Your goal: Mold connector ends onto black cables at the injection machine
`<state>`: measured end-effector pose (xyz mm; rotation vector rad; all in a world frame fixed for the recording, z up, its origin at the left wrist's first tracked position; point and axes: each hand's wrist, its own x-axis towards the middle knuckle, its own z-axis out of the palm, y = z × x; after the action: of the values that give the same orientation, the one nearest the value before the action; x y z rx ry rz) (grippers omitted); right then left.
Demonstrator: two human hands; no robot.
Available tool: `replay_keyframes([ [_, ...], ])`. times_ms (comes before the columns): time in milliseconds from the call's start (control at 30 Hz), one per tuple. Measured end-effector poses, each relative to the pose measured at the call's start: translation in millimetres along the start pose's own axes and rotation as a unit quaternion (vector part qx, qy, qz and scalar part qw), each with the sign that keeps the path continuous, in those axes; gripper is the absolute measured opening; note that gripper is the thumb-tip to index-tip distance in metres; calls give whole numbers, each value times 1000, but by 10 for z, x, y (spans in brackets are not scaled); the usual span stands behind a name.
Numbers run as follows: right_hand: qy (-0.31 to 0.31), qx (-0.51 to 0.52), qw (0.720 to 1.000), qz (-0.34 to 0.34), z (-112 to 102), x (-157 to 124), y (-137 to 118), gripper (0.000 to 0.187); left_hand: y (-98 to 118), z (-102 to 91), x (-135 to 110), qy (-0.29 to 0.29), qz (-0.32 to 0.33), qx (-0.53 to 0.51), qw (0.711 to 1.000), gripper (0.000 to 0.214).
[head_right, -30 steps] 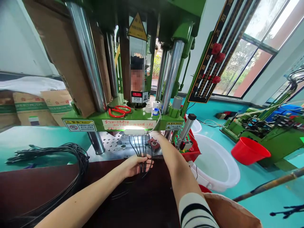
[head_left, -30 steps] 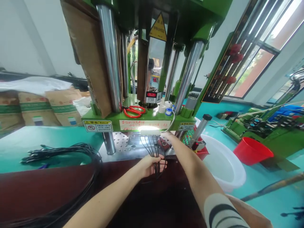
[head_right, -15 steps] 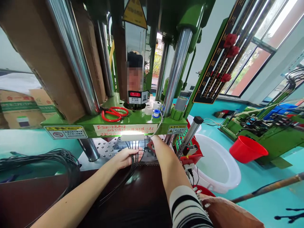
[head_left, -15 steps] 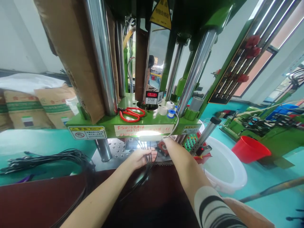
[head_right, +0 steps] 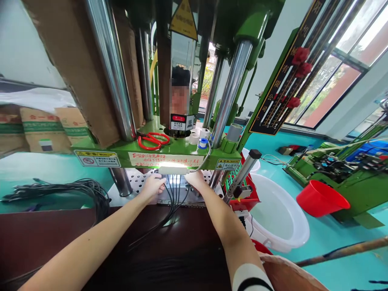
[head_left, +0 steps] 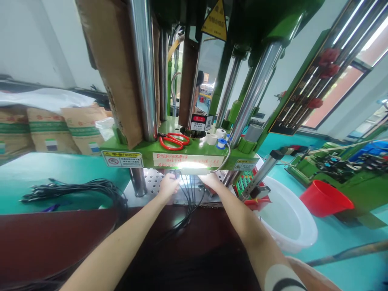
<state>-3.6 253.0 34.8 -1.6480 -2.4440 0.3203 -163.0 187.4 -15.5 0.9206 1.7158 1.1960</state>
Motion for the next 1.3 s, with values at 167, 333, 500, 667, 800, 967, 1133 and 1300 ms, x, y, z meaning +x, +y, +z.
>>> replay_keyframes([
  [167,-5,-54,999,-6,143,-84,-26,30,0,-95,28,62,91,227,968,34],
  [333,9,-94,996,2,313,-143,2,33,20,-80,16,61,138,375,914,29],
  [500,10,-109,994,0,309,-101,9,29,45,-76,26,68,156,447,878,33],
  [667,33,-117,992,-28,158,-106,-143,34,189,-33,-20,94,190,468,858,38],
  [800,40,-123,991,-40,135,-156,-284,33,249,42,-50,69,208,478,850,33],
  [967,25,-135,990,-29,244,-143,-304,26,177,93,-9,55,202,485,849,27],
  [1133,17,-138,990,-23,314,-107,-275,25,136,95,36,63,197,477,854,30],
  [1300,14,-134,990,-42,233,-94,-298,28,203,123,-71,69,218,470,852,31],
])
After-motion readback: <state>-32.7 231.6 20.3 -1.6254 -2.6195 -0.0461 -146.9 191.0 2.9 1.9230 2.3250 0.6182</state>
